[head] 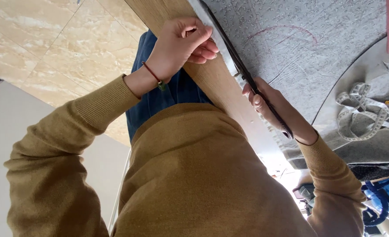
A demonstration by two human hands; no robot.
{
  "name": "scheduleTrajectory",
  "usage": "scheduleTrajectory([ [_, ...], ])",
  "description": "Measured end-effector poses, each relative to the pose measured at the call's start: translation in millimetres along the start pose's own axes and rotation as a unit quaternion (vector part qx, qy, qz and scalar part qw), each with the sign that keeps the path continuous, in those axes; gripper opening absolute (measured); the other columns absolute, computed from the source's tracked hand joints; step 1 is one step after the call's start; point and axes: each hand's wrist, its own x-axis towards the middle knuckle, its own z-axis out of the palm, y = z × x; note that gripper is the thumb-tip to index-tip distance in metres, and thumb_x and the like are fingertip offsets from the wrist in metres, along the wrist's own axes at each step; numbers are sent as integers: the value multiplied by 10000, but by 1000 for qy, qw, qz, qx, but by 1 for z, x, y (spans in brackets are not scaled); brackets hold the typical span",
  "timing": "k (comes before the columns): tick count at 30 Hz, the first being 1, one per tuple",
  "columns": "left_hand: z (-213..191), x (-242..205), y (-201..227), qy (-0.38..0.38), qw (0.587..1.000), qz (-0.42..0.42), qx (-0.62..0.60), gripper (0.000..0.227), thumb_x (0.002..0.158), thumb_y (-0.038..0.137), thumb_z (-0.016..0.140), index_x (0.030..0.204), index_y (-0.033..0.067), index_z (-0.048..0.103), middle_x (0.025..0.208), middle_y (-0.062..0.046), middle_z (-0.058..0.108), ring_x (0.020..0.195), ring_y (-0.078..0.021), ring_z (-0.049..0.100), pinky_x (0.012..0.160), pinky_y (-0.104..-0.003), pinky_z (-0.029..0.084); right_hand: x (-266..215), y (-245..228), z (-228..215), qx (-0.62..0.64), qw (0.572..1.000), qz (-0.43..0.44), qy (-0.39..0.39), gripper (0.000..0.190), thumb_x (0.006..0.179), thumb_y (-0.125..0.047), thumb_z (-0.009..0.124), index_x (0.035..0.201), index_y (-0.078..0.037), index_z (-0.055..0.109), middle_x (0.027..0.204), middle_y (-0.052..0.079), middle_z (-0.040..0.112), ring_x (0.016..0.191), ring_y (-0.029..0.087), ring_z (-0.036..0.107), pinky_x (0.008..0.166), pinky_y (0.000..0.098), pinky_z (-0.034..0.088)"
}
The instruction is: The person uses shears to cut a piece of gray patterned fabric laid on a wooden table. They follow red chalk lines and a ruler, cutting along straight and curved edges to separate a shaped piece from the main fabric.
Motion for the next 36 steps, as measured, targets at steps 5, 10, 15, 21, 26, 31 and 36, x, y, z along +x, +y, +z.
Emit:
scheduleTrajectory([
  [5,-2,0,-2,-10,1000,2,2,276,958,360,575,850,127,674,912,-89,821,821,-146,840,684,-218,688,4,-1,2,-31,999,-9,12,683,953,-711,325,1162,-88,511,731,-80,352,615,44,344,549,209,326],
  [10,-3,-1,-2,-14,1000,12,4,276,971,343,571,852,121,683,906,-86,819,823,-150,844,682,-212,688,4,-12,4,-66,997,17,37,598,953,-698,343,1029,-127,504,741,-54,424,573,58,384,524,225,358],
  [15,-2,0,-4,-18,1000,19,-11,268,982,305,577,834,111,689,886,-100,817,813,-150,841,675,-205,689,3,-14,4,-93,995,12,46,561,979,-668,340,976,-129,495,795,-41,462,628,76,400,561,237,366],
  [21,-6,-3,-3,-41,998,20,-47,257,980,287,589,856,85,687,889,-108,811,817,-165,832,687,-211,688,17,-26,4,-55,998,30,25,542,983,-638,364,1067,-125,518,755,-59,435,591,51,414,544,212,389],
  [26,-7,0,-5,-55,995,-15,-88,211,968,263,606,847,96,649,905,-135,813,836,-199,833,714,-219,676,30,-48,6,-43,999,8,13,590,981,-654,340,1131,-108,506,761,-57,372,617,60,354,556,220,340],
  [31,-9,1,-6,-69,995,-15,-72,237,966,324,602,817,141,632,920,-93,818,834,-164,827,709,-218,666,34,-47,9,-43,998,26,36,590,958,-696,341,1031,-135,508,739,-60,395,578,58,379,525,220,352],
  [36,-8,1,-9,-75,993,-1,-89,236,984,270,600,803,123,635,906,-113,814,815,-168,819,692,-223,666,34,-54,7,-31,999,26,34,543,986,-644,376,967,-114,495,728,-56,415,558,54,381,503,210,353],
])
